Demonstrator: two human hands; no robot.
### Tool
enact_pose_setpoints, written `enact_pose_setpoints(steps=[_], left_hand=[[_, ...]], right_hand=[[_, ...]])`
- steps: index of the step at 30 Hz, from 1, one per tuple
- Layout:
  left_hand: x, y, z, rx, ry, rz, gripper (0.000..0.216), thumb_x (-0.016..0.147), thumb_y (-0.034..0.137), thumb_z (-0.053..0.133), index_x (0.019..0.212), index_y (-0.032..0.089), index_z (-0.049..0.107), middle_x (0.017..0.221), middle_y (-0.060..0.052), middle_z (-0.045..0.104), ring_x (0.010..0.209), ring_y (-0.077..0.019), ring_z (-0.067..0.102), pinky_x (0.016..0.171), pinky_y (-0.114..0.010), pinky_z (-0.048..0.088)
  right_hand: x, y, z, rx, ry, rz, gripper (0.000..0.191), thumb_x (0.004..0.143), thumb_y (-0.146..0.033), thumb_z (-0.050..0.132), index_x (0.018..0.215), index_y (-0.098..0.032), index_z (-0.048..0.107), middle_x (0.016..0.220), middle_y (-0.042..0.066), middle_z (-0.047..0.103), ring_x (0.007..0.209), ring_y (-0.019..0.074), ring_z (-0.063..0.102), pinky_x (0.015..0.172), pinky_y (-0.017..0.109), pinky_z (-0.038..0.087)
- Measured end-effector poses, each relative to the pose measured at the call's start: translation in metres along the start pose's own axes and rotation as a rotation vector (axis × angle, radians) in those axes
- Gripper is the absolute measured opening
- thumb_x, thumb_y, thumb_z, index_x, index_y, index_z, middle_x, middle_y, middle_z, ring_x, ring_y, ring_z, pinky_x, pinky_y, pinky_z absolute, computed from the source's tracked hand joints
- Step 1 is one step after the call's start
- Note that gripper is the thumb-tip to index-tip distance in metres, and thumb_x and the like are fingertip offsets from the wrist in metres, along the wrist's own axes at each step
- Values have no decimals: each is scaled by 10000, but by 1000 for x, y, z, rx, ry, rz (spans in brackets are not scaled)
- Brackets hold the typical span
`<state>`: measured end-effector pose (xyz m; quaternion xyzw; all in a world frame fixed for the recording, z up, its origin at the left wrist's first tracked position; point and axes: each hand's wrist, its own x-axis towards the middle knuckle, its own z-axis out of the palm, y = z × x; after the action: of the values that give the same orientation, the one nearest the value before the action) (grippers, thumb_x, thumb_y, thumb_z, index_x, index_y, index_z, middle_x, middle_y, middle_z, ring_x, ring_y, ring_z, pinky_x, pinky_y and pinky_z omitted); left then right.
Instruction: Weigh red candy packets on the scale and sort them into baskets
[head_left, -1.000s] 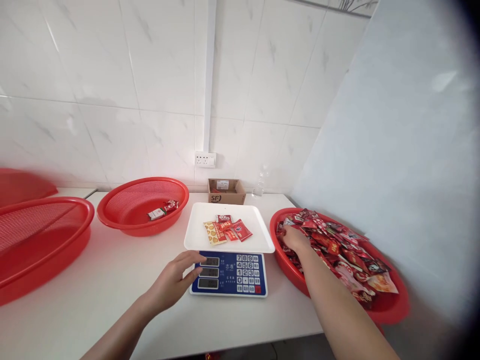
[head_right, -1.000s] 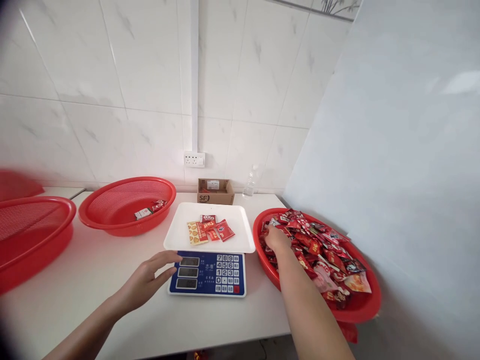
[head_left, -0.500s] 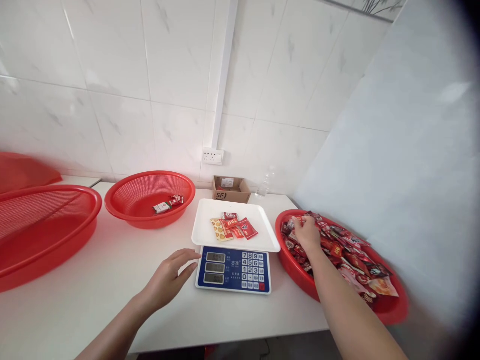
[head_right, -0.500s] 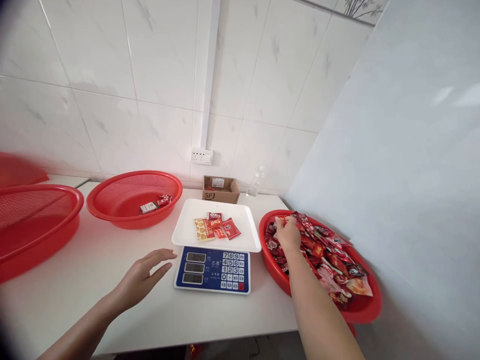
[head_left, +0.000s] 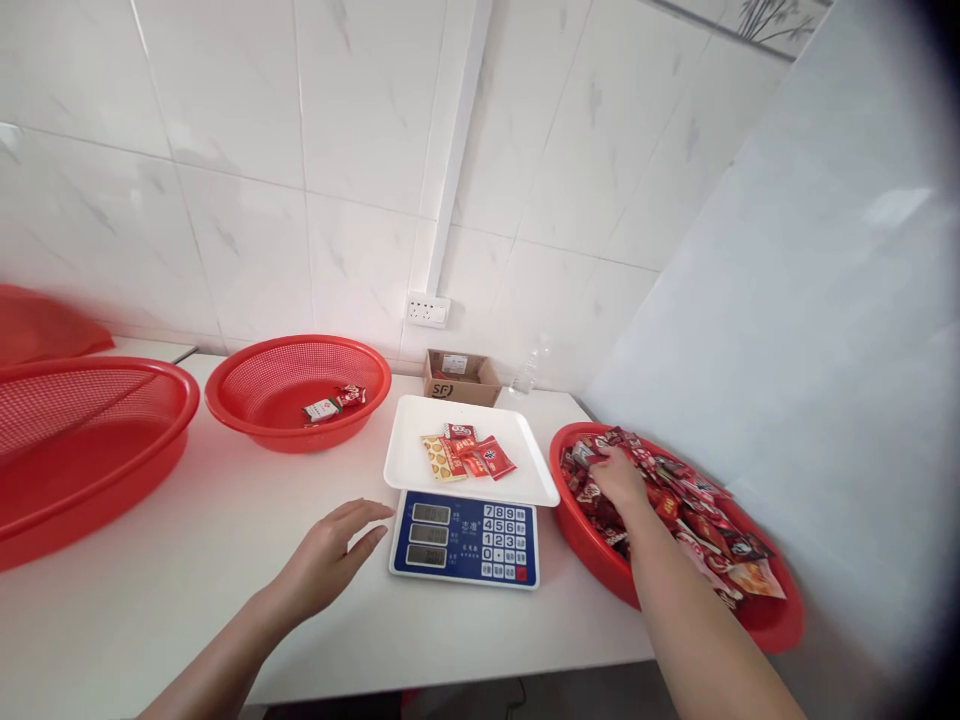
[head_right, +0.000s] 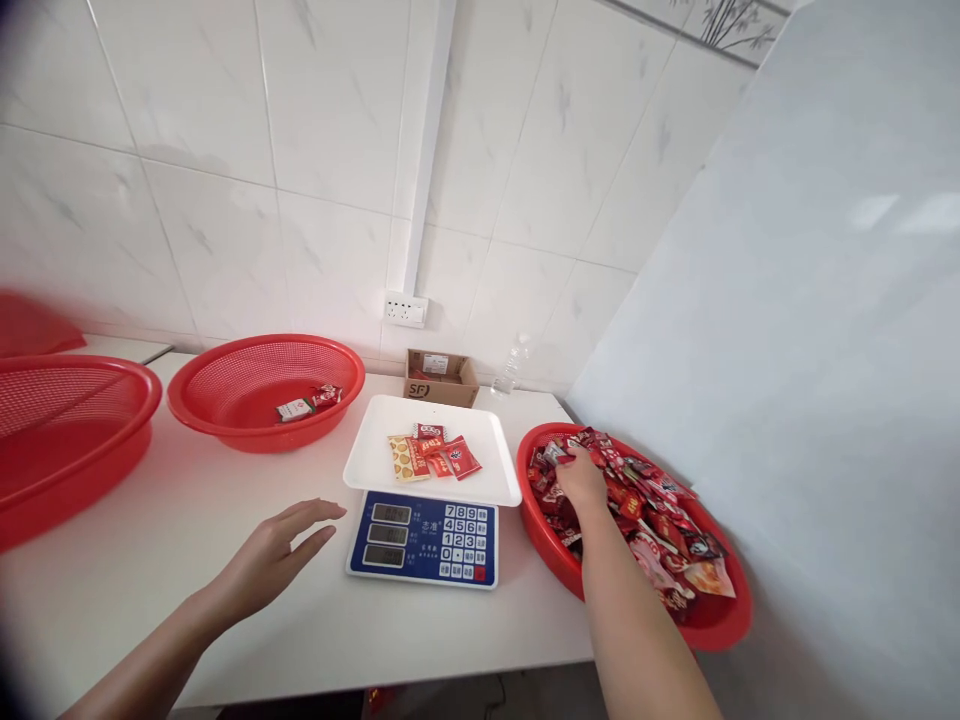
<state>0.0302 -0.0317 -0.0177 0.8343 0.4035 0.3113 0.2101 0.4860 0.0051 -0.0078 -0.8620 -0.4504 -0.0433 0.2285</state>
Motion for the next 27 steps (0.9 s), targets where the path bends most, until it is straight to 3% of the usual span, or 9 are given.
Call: enact_pose_setpoints(steps=[3,9,12,17,22,25,27], left_hand=[[0,-3,0,-2,21,-5,252,894,347,427,1040,270,617,1055,-13,671,987,-180,617,844,-292,505],[2,1,3,-47,9,11,266,901,341,414,1058,261,613,1048,-29,670,957,-174,623,821,-292,514],[0,1,1,-50,0,2,270,903,338,409,1069,256,606,1062,-35,663,971,-177,615,835,-304,509],[-6,-6,-2,-40,0,-48,267,897,350,413,1048,261,614,1043,-27,672,973,-185,617,857,-329,503],[-3,-3,0,-49,5,-43,260,893,343,423,1042,262,619,1029,-18,676,948,-171,628,818,-287,515],[-1,2,0,-63,-1,-20,253,894,339,427,1047,264,615,1024,-11,677,940,-160,628,809,-271,515],[-1,2,-1,-64,-13,-16,254,896,338,423,1049,264,611,1026,-13,675,939,-161,627,810,-277,513]], right_hand=[[-3,-14,-11,60,80,-10,384,762,-181,413,1125,-152,537,1041,107,652,937,217,605,805,318,438],[-24,-61,-14,120,119,-296,353,781,-160,374,1076,-175,568,1140,98,602,1068,215,528,910,323,385],[-29,-70,-15,113,125,-275,343,786,-154,355,1039,-147,588,1115,129,605,1064,236,522,916,348,381],[-33,-84,-24,421,190,-228,313,799,-256,399,1033,-177,591,1102,101,618,1022,225,546,908,352,394],[-51,-119,-16,631,20,-295,302,783,-311,460,1026,-189,593,1057,73,645,892,197,596,828,332,452],[-64,-133,-2,558,-122,-404,278,793,-272,441,1013,-218,603,1087,49,642,968,194,587,882,341,436],[-69,-135,4,486,-132,-454,298,801,-236,417,1034,-228,603,1137,44,625,1052,194,559,932,344,408]])
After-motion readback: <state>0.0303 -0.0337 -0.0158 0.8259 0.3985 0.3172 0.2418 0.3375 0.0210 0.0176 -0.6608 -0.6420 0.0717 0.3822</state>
